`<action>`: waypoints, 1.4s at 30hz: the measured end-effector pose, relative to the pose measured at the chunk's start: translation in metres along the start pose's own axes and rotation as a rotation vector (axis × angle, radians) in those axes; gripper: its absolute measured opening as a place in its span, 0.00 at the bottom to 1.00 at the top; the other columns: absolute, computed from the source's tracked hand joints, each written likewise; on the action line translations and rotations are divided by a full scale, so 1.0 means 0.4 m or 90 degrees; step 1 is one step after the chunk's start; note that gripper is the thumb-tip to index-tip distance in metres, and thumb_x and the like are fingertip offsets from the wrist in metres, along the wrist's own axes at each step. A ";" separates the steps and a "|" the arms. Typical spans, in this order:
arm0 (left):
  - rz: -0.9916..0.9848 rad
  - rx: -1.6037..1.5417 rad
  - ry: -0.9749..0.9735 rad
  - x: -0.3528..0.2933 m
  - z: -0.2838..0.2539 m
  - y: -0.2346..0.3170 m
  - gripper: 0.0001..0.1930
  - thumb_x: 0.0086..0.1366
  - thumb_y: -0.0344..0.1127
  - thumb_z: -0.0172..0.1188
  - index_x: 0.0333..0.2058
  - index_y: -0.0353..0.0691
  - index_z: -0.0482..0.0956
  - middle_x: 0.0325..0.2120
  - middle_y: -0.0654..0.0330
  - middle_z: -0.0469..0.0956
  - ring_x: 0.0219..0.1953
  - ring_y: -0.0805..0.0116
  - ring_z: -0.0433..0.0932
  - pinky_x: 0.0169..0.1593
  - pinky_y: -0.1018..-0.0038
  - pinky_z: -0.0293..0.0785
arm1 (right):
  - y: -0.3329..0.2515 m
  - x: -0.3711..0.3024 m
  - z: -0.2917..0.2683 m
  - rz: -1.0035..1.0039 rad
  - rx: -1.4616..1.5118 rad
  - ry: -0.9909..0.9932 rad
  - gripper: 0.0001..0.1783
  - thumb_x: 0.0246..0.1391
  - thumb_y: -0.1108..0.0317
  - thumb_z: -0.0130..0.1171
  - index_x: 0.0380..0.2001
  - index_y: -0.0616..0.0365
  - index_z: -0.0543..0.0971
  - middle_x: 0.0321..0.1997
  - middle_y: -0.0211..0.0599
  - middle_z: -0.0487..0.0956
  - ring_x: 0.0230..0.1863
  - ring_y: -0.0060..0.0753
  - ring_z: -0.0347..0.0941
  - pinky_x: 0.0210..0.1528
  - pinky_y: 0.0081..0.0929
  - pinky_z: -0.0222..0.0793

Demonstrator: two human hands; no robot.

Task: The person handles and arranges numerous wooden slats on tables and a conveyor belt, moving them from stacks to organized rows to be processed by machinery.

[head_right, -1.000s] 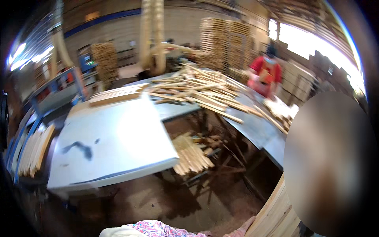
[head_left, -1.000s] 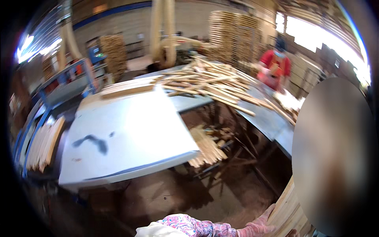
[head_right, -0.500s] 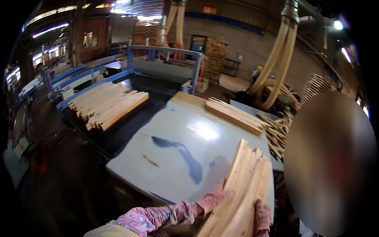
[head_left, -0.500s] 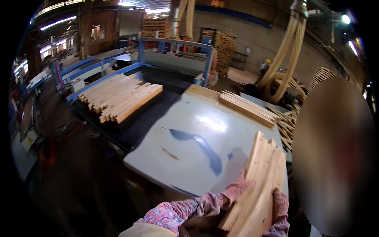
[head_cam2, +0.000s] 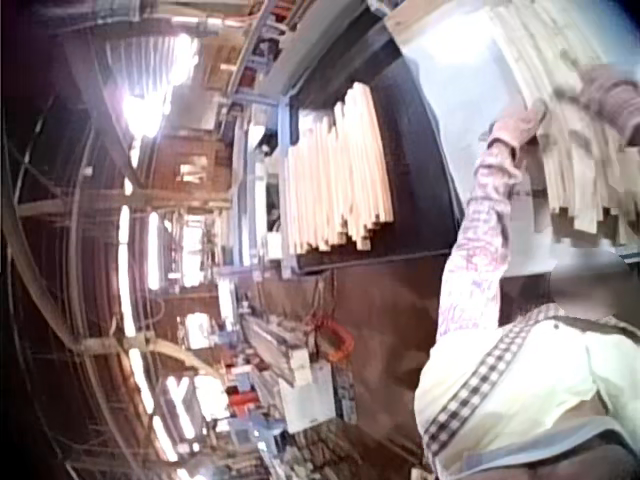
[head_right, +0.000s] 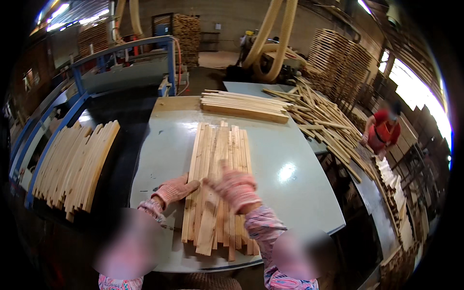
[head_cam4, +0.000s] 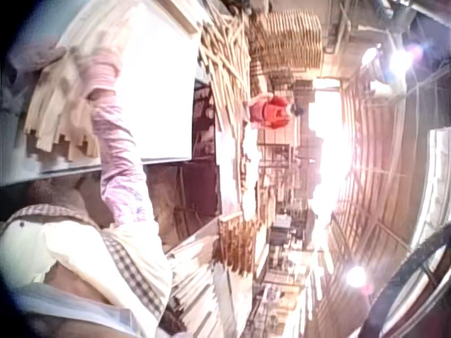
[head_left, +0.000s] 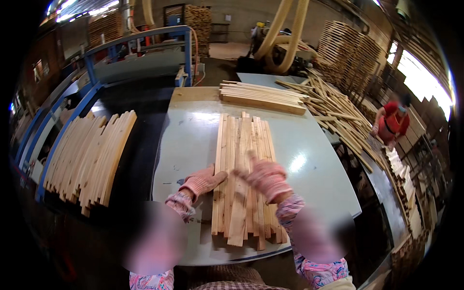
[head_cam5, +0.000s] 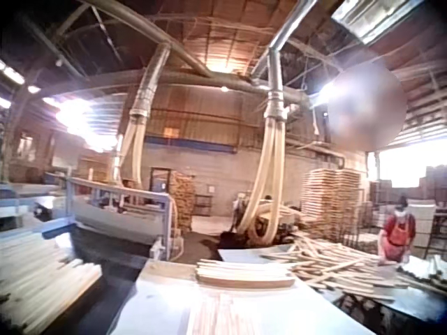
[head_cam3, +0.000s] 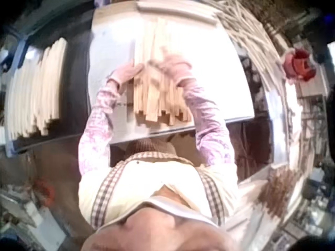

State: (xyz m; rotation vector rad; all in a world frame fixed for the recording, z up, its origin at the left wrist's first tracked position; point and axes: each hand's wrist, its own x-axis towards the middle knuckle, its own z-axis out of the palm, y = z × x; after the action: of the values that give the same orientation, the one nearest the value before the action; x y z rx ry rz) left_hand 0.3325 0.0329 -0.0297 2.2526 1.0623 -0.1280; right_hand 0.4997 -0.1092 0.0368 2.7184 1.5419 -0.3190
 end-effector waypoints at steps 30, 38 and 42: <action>0.108 0.208 0.179 -0.454 0.117 -0.039 0.57 0.50 0.71 0.64 0.75 0.53 0.54 0.76 0.42 0.40 0.77 0.44 0.42 0.77 0.61 0.44 | -0.111 -0.120 -0.001 -0.097 0.373 -0.144 0.50 0.60 0.38 0.59 0.74 0.59 0.58 0.56 0.51 0.80 0.55 0.45 0.79 0.54 0.43 0.75; -0.007 -0.037 0.219 -0.499 -0.006 -0.247 0.50 0.53 0.66 0.67 0.70 0.47 0.62 0.66 0.49 0.62 0.66 0.46 0.66 0.67 0.58 0.66 | -0.442 -0.021 0.090 -0.047 0.164 -0.113 0.45 0.56 0.40 0.62 0.72 0.45 0.64 0.64 0.49 0.77 0.65 0.55 0.72 0.65 0.44 0.68; -0.001 -0.007 0.245 -0.582 -0.089 -0.442 0.48 0.54 0.66 0.67 0.68 0.45 0.66 0.66 0.47 0.63 0.67 0.46 0.63 0.68 0.59 0.64 | -0.661 0.044 0.139 -0.223 0.241 -0.095 0.43 0.56 0.40 0.62 0.71 0.45 0.66 0.63 0.46 0.78 0.65 0.54 0.72 0.65 0.41 0.68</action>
State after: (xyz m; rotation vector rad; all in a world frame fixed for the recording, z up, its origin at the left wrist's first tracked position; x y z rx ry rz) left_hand 0.0429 -0.0167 -0.0118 2.3197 1.2543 0.3222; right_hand 0.2743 0.0373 0.0056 2.5703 2.0921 -0.8785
